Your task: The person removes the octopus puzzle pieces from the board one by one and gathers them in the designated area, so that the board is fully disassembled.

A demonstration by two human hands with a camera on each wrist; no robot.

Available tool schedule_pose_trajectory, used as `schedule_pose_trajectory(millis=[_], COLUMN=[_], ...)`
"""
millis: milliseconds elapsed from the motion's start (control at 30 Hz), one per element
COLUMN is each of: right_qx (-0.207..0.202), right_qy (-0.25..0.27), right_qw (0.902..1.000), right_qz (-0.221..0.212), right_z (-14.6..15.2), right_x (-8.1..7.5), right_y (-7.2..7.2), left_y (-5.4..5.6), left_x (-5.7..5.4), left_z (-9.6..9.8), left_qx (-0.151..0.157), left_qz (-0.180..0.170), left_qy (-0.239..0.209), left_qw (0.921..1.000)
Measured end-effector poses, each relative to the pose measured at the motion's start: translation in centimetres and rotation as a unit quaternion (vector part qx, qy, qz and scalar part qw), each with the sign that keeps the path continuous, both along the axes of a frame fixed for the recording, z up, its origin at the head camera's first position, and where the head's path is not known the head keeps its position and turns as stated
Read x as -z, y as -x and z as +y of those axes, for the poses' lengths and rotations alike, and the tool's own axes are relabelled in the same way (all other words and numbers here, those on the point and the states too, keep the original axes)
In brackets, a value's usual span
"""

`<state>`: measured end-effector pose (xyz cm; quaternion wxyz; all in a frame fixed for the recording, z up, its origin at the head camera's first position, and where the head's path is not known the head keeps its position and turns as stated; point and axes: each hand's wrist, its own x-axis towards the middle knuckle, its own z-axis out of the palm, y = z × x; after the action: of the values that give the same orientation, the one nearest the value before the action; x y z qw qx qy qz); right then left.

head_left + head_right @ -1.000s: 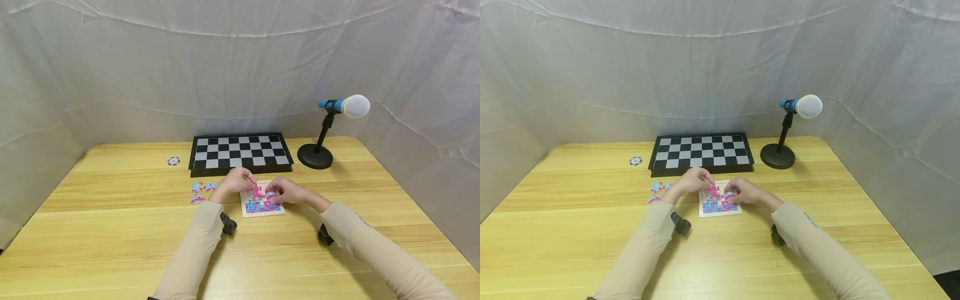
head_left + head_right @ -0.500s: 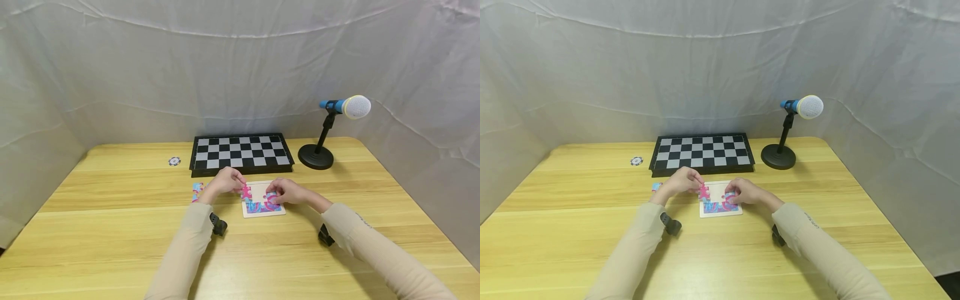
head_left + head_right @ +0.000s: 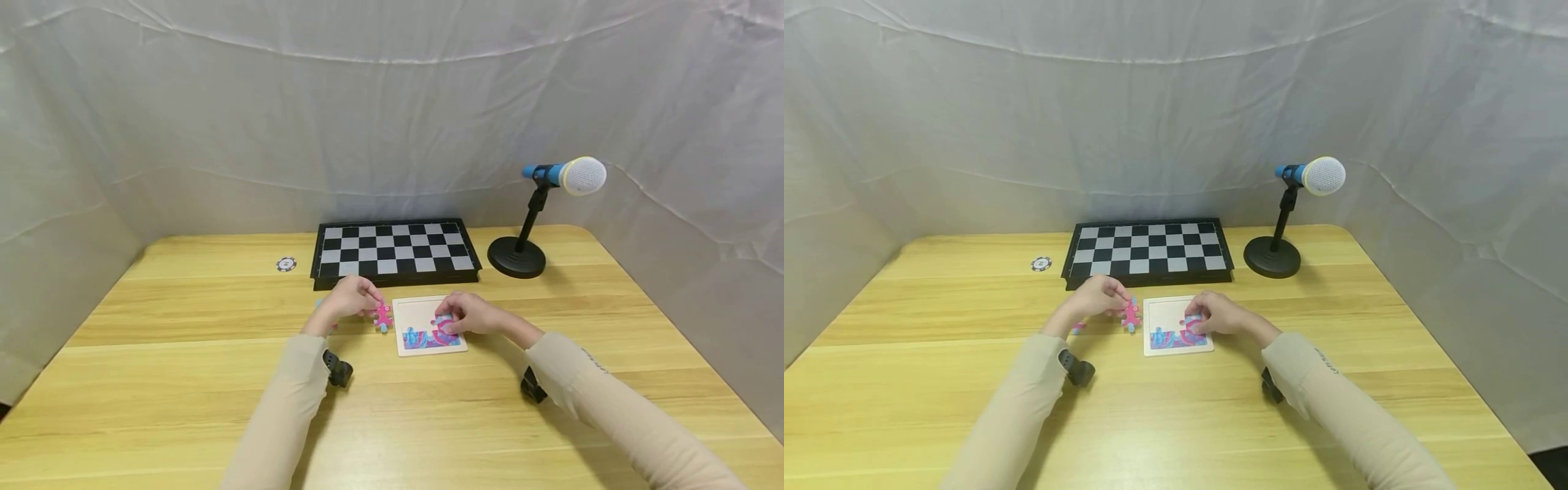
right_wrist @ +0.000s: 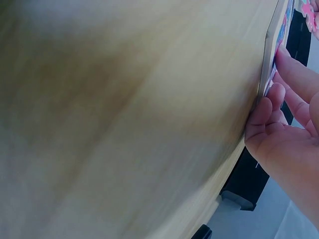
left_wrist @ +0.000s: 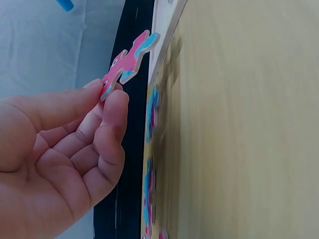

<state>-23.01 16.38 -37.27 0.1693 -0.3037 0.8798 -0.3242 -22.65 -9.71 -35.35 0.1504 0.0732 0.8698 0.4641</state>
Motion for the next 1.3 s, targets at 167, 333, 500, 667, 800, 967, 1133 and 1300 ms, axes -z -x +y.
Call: schedule_pose_trajectory(millis=[167, 333, 500, 667, 800, 967, 1133, 1300], right_qx=[-0.002, -0.003, 0.000, 0.000, 0.001, -0.003, -0.004, 0.001], right_qy=[0.001, 0.000, -0.003, -0.006, -0.007, -0.005, -0.005, -0.008], right_qw=[1.0000, 1.0000, 1.0000, 1.0000, 1.0000, 0.9999, 0.9999, 1.0000], right_qz=[-0.004, -0.002, 0.000, 0.003, 0.003, 0.009, 0.008, 0.005], right_z=[0.0, 0.0, 0.0, 0.0, 0.0, 0.0, 0.0, -0.1], right_x=[-0.1, -0.1, -0.1, -0.1, 0.0, 0.1, 0.0, 0.0], right_y=[-0.1, -0.1, -0.1, -0.1, -0.1, -0.1, -0.1, -0.1], left_y=[-0.1, -0.2, -0.4, -0.5, -0.5, -0.6, -0.7, -0.7], left_x=[0.2, 0.5, 0.4, 0.5, 0.8, 0.8, 0.8, 0.7], left_z=[-1.0, -2.1, -3.0, -3.8, -4.4, -4.9, -5.1, -5.2], left_qx=[-0.002, -0.010, -0.013, 0.000, 0.011, 0.018, 0.019, 0.015], left_qz=[0.002, -0.007, -0.011, -0.006, -0.006, -0.010, -0.003, 0.005], left_qy=[0.001, -0.004, -0.007, -0.004, -0.008, -0.006, 0.011, 0.030], left_qw=[1.0000, 0.9999, 0.9998, 1.0000, 0.9999, 0.9998, 0.9998, 0.9994])
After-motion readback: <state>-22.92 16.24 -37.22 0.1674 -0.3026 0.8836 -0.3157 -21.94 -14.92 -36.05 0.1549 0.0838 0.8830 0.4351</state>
